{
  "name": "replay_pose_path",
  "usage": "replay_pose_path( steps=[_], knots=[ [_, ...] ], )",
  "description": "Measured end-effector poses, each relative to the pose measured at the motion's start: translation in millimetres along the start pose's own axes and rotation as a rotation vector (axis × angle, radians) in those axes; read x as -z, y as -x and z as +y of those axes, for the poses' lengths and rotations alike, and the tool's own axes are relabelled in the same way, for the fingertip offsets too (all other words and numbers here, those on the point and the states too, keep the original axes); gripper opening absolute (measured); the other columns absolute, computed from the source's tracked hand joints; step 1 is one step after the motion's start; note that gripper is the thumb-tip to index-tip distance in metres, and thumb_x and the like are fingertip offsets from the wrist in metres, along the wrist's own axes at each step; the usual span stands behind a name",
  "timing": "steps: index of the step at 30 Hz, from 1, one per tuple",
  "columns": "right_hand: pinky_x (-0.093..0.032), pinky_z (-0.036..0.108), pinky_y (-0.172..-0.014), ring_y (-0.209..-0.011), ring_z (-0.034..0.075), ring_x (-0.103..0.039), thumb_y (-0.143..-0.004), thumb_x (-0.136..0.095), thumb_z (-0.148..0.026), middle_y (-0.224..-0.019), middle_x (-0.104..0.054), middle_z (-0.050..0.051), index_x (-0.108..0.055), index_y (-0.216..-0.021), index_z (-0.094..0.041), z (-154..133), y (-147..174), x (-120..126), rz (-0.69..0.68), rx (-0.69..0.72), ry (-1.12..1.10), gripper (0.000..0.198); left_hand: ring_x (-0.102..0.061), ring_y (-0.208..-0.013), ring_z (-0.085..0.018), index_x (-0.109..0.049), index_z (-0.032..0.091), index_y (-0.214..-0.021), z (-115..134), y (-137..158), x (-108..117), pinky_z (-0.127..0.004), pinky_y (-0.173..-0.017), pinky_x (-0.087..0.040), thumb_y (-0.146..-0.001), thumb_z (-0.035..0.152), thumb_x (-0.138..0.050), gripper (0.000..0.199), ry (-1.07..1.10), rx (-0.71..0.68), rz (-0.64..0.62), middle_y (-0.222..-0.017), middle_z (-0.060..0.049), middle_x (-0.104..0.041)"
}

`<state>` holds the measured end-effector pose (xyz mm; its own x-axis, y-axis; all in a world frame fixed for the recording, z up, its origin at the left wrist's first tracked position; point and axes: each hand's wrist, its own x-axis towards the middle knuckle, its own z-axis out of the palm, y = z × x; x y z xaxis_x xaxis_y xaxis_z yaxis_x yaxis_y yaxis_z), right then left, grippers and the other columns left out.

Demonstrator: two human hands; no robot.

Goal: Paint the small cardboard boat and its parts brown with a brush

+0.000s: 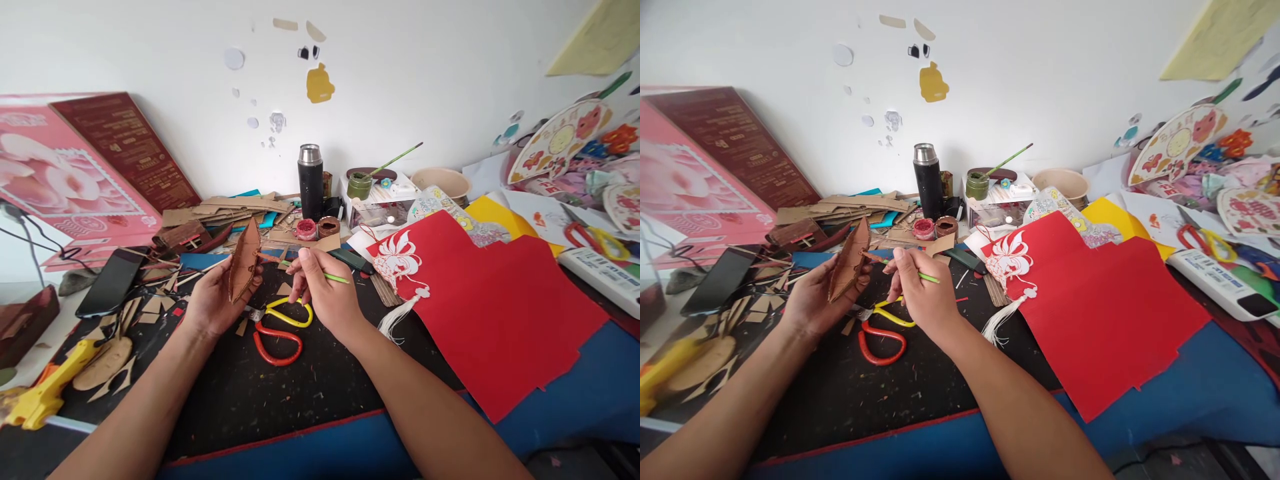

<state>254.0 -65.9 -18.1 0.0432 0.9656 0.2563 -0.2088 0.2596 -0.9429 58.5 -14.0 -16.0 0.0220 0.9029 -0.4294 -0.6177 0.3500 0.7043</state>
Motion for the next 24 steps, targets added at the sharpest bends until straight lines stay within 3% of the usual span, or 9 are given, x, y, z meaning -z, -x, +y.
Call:
replay_pose_path(
  steps=[12, 24],
  knots=[
    [-0.041, 0.02, -0.041, -0.046, 0.012, -0.067, -0.104, -0.057, -0.077, -0.058, -0.059, -0.004, -0.067, -0.083, -0.02, -1, 4, -2, -0.082, -0.026, -0.004, 0.061, -0.08, -0.079, -0.021, -0.078, 0.01, -0.118, 1, -10, 5, -0.029, -0.067, -0.067, -0.111, 0.017, -0.039, 0.041, 0.063, -0.095, 0.002, -0.095, -0.014, -0.084],
    [-0.043, 0.021, -0.044, -0.045, 0.011, -0.066, -0.109, -0.055, -0.069, -0.055, -0.061, -0.004, -0.069, -0.083, -0.02, 0, 8, -1, -0.178, -0.025, -0.008, 0.057, -0.075, -0.067, -0.019, -0.077, 0.011, -0.107, 1, -17, 10, -0.028, -0.064, -0.063, -0.111, 0.016, -0.035, 0.042, 0.087, -0.156, -0.003, -0.086, -0.011, -0.081]
  ],
)
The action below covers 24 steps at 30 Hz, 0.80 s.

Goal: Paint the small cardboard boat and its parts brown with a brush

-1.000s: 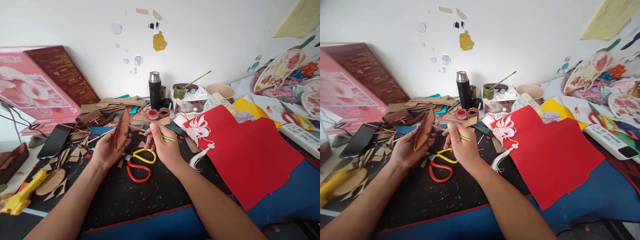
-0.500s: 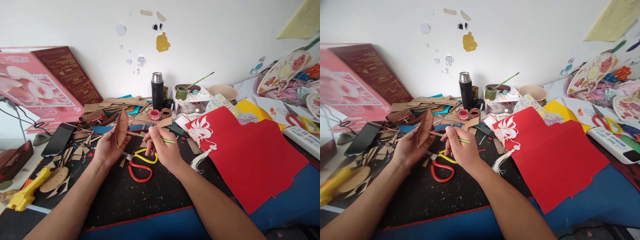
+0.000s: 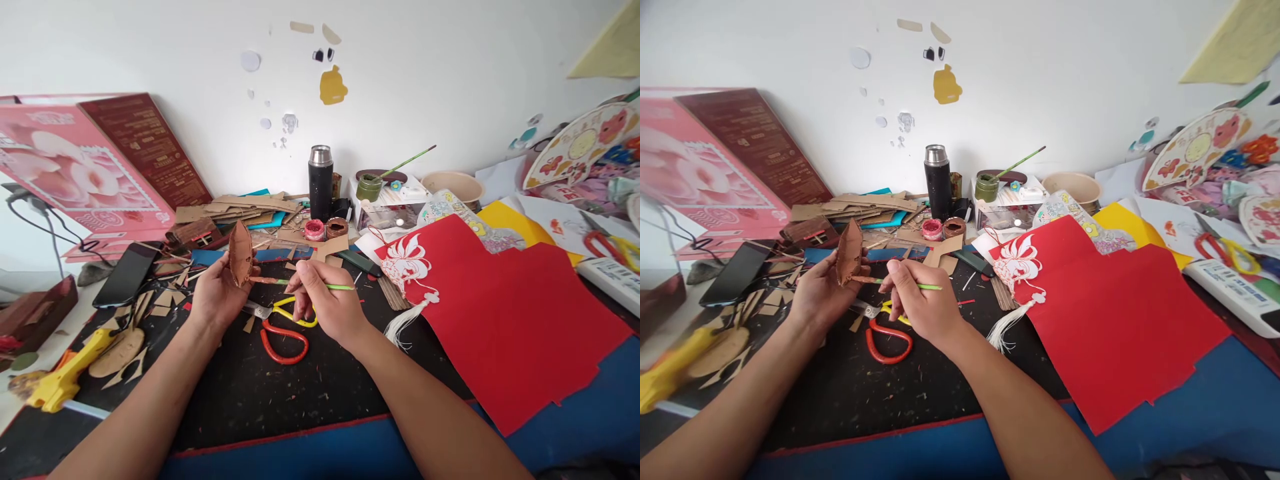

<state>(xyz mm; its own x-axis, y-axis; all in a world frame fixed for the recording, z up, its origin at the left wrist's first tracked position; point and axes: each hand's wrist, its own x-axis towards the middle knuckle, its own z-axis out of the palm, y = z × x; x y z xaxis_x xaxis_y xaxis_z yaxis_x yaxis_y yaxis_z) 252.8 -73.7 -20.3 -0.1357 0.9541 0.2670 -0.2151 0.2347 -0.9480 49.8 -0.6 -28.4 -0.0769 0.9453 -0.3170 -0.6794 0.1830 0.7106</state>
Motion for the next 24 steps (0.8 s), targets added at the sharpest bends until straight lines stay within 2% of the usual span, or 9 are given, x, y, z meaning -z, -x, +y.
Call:
replay_pose_path(
  steps=[4, 11, 18, 24],
  knots=[
    [-0.042, 0.02, -0.043, -0.045, 0.012, -0.066, -0.106, -0.056, -0.074, -0.055, -0.06, -0.004, -0.068, -0.083, -0.02, -1, 0, -1, 0.008, -0.026, -0.025, 0.059, -0.075, -0.067, -0.019, -0.077, 0.011, -0.106, 0, -1, 1, -0.029, -0.065, -0.064, -0.111, 0.016, -0.035, 0.042, -0.006, -0.013, -0.004, -0.086, -0.011, -0.081],
    [-0.042, 0.019, -0.04, -0.046, 0.012, -0.068, -0.1, -0.059, -0.08, -0.058, -0.06, -0.004, -0.068, -0.085, -0.02, 0, -4, -2, 0.094, -0.076, -0.041, 0.063, -0.079, -0.078, -0.02, -0.077, 0.014, -0.117, 1, 1, 3, -0.03, -0.071, -0.066, -0.113, 0.018, -0.038, 0.04, 0.008, 0.028, -0.013, -0.093, -0.011, -0.083],
    [-0.043, 0.019, -0.041, -0.048, 0.012, -0.069, -0.098, -0.061, -0.083, -0.059, -0.06, -0.004, -0.067, -0.084, -0.021, -2, -7, -1, 0.151, -0.081, -0.045, 0.064, -0.079, -0.078, -0.02, -0.077, 0.016, -0.125, -1, 9, -4, -0.031, -0.066, -0.065, -0.111, 0.015, -0.039, 0.04, 0.022, 0.042, -0.007, -0.096, -0.009, -0.085],
    [-0.042, 0.018, -0.041, -0.048, 0.012, -0.069, -0.098, -0.061, -0.083, -0.059, -0.061, -0.004, -0.067, -0.085, -0.02, -2, -6, -1, 0.157, -0.073, -0.046, 0.064, -0.079, -0.076, -0.02, -0.077, 0.014, -0.122, -1, 12, -7, -0.03, -0.064, -0.063, -0.112, 0.015, -0.038, 0.04, 0.02, 0.037, 0.005, -0.095, -0.009, -0.084]
  ],
)
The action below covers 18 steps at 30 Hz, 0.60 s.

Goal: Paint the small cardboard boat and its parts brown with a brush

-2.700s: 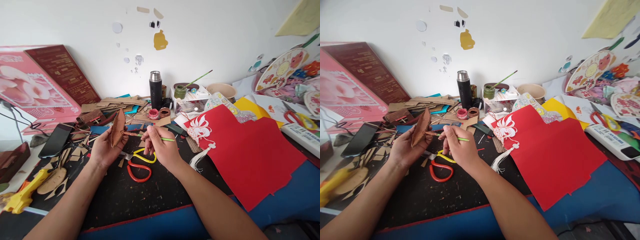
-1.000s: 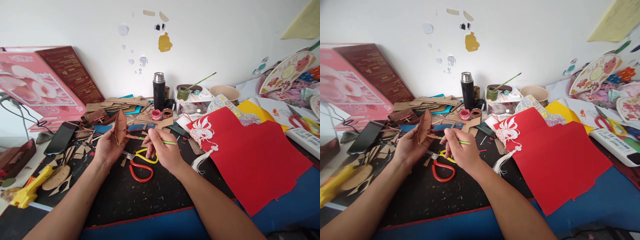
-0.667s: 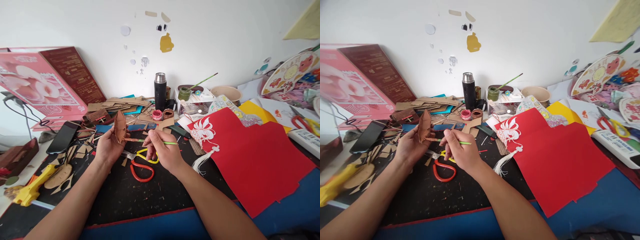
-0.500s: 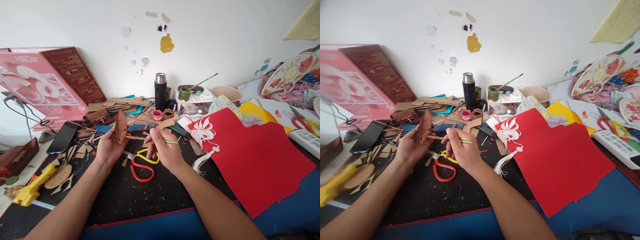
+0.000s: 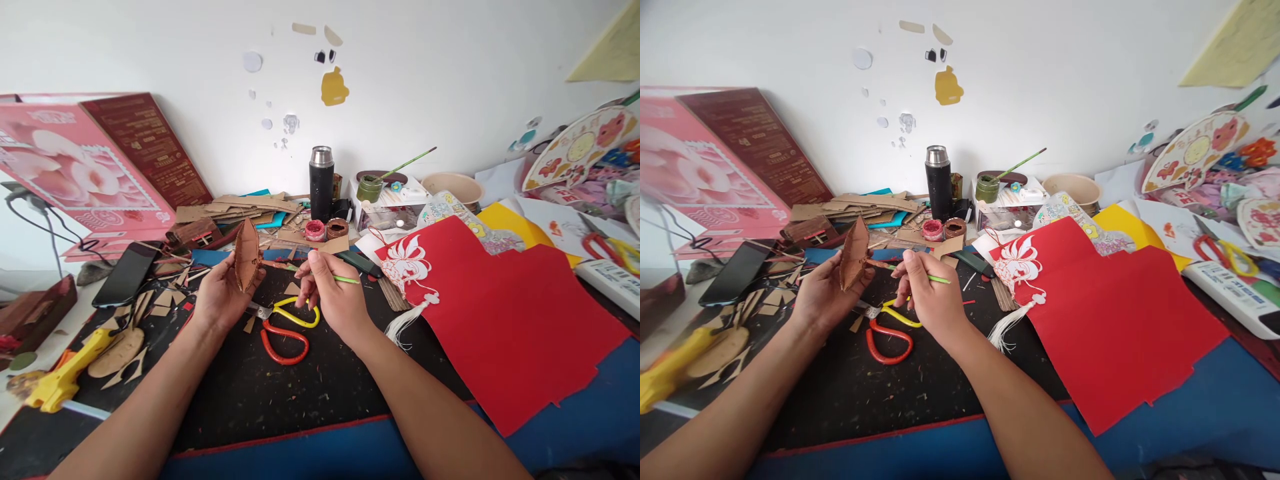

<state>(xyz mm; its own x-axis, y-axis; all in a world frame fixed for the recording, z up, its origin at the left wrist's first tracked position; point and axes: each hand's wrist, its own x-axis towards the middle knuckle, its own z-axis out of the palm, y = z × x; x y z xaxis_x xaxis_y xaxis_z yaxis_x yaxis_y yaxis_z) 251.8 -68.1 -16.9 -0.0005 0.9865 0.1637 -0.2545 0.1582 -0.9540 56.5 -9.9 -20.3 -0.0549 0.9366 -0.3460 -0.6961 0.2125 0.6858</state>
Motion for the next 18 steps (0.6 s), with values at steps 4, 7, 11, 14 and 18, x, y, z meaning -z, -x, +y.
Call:
replay_pose_path(
  steps=[4, 7, 11, 14, 18],
  knots=[
    [-0.041, 0.018, -0.04, -0.046, 0.012, -0.069, -0.099, -0.06, -0.082, -0.058, -0.06, -0.004, -0.068, -0.084, -0.02, -1, 2, -1, -0.033, -0.004, 0.008, 0.064, -0.078, -0.074, -0.019, -0.077, 0.015, -0.124, 1, -1, -1, -0.028, -0.063, -0.063, -0.113, 0.015, -0.036, 0.042, 0.002, -0.015, 0.019, -0.09, -0.008, -0.083],
    [-0.041, 0.019, -0.04, -0.046, 0.012, -0.068, -0.099, -0.06, -0.081, -0.058, -0.059, -0.004, -0.068, -0.084, -0.02, -2, 2, -1, -0.057, -0.011, 0.024, 0.064, -0.078, -0.071, -0.018, -0.076, 0.013, -0.12, 2, -2, -1, -0.027, -0.063, -0.064, -0.114, 0.017, -0.036, 0.041, -0.007, -0.026, 0.039, -0.087, -0.008, -0.082],
    [-0.042, 0.019, -0.04, -0.045, 0.013, -0.068, -0.1, -0.059, -0.081, -0.056, -0.058, -0.005, -0.068, -0.083, -0.02, -2, 3, -1, -0.077, -0.025, 0.039, 0.064, -0.077, -0.07, -0.017, -0.076, 0.012, -0.115, 2, -5, 0, -0.027, -0.063, -0.063, -0.114, 0.018, -0.036, 0.04, -0.007, -0.025, 0.051, -0.086, -0.008, -0.082],
    [-0.043, 0.019, -0.041, -0.044, 0.012, -0.067, -0.101, -0.059, -0.08, -0.055, -0.059, -0.004, -0.068, -0.083, -0.02, -1, 3, -1, -0.104, -0.022, 0.036, 0.063, -0.076, -0.069, -0.018, -0.077, 0.012, -0.119, 2, -7, 3, -0.028, -0.064, -0.062, -0.113, 0.017, -0.036, 0.041, -0.003, -0.039, 0.028, -0.086, -0.008, -0.082],
    [-0.042, 0.019, -0.042, -0.045, 0.012, -0.068, -0.103, -0.057, -0.078, -0.055, -0.061, -0.004, -0.068, -0.083, -0.021, 1, 4, 0, -0.139, -0.021, 0.039, 0.062, -0.075, -0.067, -0.019, -0.077, 0.013, -0.125, 1, -11, 6, -0.029, -0.062, -0.061, -0.112, 0.015, -0.036, 0.042, -0.019, -0.066, 0.003, -0.086, -0.008, -0.082]
  ],
)
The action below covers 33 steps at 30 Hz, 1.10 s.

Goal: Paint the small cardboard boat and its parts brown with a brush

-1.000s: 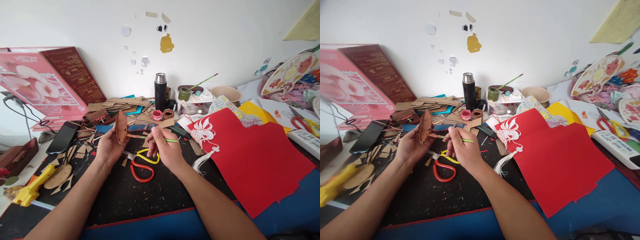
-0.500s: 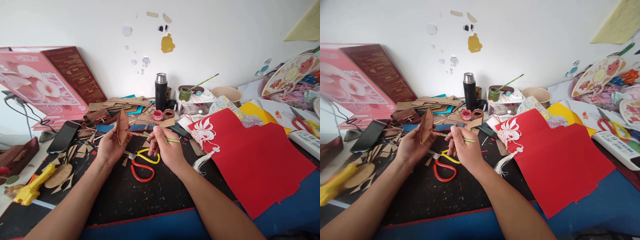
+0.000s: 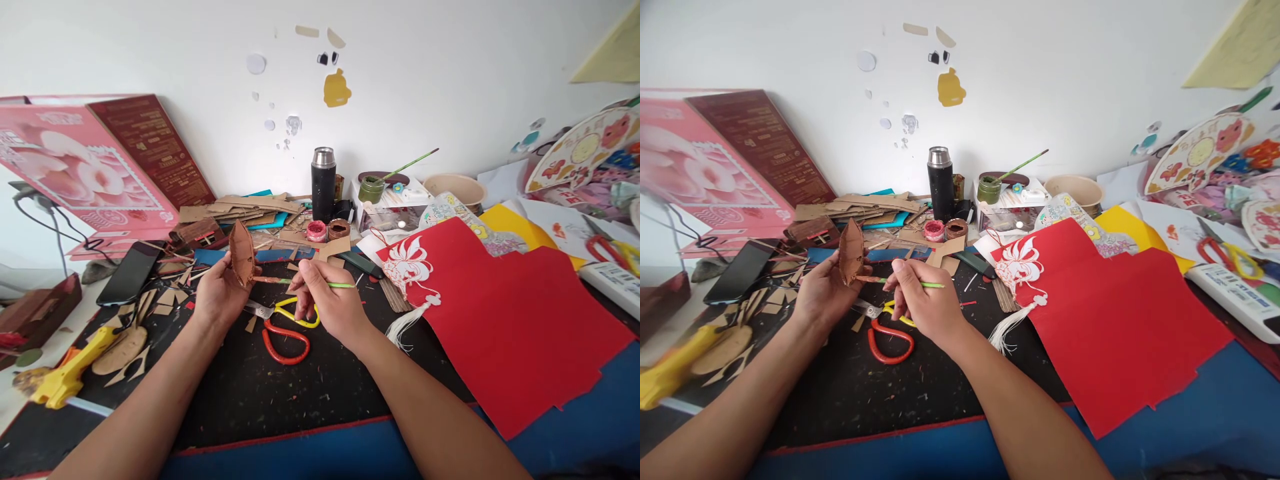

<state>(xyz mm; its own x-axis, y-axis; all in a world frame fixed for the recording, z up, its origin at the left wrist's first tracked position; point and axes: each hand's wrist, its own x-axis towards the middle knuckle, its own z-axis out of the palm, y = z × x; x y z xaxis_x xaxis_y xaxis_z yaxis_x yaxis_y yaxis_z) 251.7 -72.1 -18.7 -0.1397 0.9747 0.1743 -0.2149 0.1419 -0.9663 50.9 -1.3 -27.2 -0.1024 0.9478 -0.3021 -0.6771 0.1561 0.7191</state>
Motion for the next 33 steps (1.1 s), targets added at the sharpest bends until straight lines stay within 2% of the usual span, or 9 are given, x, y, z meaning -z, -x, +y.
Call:
replay_pose_path(
  steps=[10, 18, 22, 28, 33],
  knots=[
    [-0.04, 0.02, -0.041, -0.043, 0.013, -0.067, -0.099, -0.06, -0.082, -0.052, -0.06, -0.004, -0.066, -0.08, -0.021, -4.0, 0.6, -0.8, -0.008, -0.014, -0.062, 0.064, -0.074, -0.065, -0.019, -0.077, 0.014, -0.122, -0.3, 0.5, -1.7, -0.031, -0.061, -0.059, -0.112, 0.014, -0.036, 0.042, 0.005, -0.025, -0.001, -0.083, -0.006, -0.081],
    [-0.041, 0.019, -0.039, -0.045, 0.013, -0.068, -0.097, -0.062, -0.083, -0.057, -0.059, -0.004, -0.068, -0.084, -0.02, -2.3, -2.6, -0.9, 0.085, -0.021, -0.034, 0.065, -0.079, -0.075, -0.019, -0.077, 0.017, -0.129, -0.2, 1.4, -0.6, -0.03, -0.068, -0.062, -0.112, 0.016, -0.04, 0.04, 0.044, 0.002, -0.002, -0.089, -0.007, -0.084],
    [-0.042, 0.018, -0.04, -0.048, 0.013, -0.069, -0.098, -0.06, -0.083, -0.059, -0.061, -0.004, -0.069, -0.085, -0.02, -0.7, -4.1, 0.0, 0.111, -0.015, -0.021, 0.065, -0.078, -0.073, -0.019, -0.076, 0.019, -0.133, -1.1, 4.7, -2.7, -0.029, -0.068, -0.062, -0.112, 0.015, -0.039, 0.042, 0.023, -0.003, -0.041, -0.091, -0.006, -0.084],
    [-0.04, 0.019, -0.04, -0.043, 0.012, -0.067, -0.096, -0.063, -0.083, -0.053, -0.059, -0.005, -0.068, -0.081, -0.02, -3.5, -1.7, -1.2, 0.03, -0.051, -0.057, 0.065, -0.075, -0.066, -0.018, -0.078, 0.017, -0.124, -1.5, 3.4, -2.3, -0.028, -0.066, -0.061, -0.112, 0.013, -0.039, 0.041, 0.023, -0.027, -0.022, -0.084, -0.005, -0.082],
    [-0.038, 0.02, -0.04, -0.042, 0.013, -0.066, -0.096, -0.063, -0.084, -0.049, -0.057, -0.005, -0.066, -0.077, -0.021, -5.4, -0.6, -1.4, -0.049, -0.111, -0.105, 0.066, -0.076, -0.068, -0.018, -0.078, 0.017, -0.12, -0.4, -0.8, 2.9, -0.03, -0.067, -0.062, -0.111, 0.014, -0.041, 0.038, 0.02, -0.015, -0.005, -0.088, -0.006, -0.082]
  ],
)
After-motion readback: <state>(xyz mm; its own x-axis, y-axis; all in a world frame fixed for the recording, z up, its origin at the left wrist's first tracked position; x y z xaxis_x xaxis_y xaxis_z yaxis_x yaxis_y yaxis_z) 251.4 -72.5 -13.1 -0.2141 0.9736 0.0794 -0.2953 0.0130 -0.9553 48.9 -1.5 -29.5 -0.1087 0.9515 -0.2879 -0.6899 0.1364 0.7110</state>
